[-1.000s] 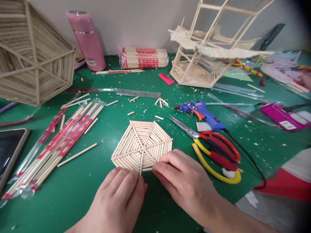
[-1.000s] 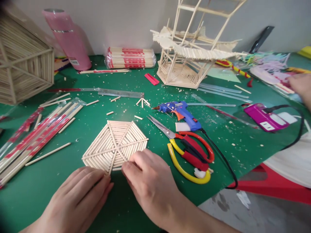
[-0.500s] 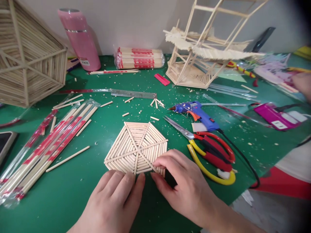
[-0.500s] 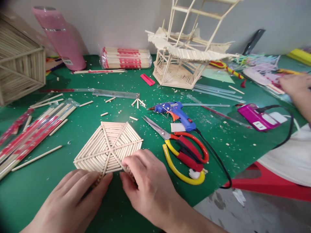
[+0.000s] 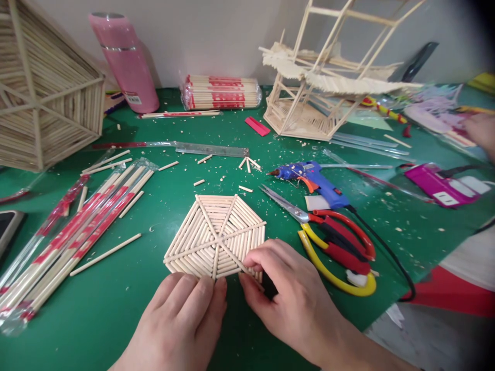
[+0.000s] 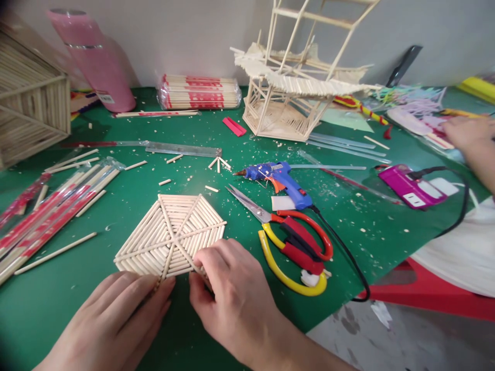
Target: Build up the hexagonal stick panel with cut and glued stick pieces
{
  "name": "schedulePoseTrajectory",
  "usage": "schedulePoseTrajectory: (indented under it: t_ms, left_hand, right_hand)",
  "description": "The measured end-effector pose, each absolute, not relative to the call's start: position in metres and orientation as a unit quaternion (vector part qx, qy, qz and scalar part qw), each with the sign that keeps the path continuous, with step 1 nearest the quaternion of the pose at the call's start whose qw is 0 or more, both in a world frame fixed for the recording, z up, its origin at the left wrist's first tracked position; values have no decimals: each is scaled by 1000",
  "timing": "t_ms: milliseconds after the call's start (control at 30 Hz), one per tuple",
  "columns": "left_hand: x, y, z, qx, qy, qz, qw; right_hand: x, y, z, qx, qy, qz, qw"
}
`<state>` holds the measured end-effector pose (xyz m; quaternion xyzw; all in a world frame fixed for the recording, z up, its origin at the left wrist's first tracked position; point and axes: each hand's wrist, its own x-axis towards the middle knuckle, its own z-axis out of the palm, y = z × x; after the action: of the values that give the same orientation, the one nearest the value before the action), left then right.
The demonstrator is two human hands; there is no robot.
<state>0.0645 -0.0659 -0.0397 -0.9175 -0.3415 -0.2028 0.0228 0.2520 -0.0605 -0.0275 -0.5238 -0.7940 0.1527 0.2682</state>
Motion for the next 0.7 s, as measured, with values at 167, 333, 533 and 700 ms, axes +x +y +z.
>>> schedulePoseTrajectory:
  t_ms: [167, 333, 533, 700]
  left_hand:
    - [66, -65, -38, -918, -344, -199, 12]
    - [64, -65, -39, -919, -338, -205, 5]
    - [66, -65, -40, -918, -341, -203, 9]
    - [65, -66, -39, -912, -352, -208, 4]
  right_hand:
    - [252, -60, -29, -524, -795, 146, 269]
    - [251, -60, -28, -526, -794, 146, 267]
    - [252, -59, -28, -525, -794, 145, 268]
    - [252, -59, -30, -525, -794, 151, 267]
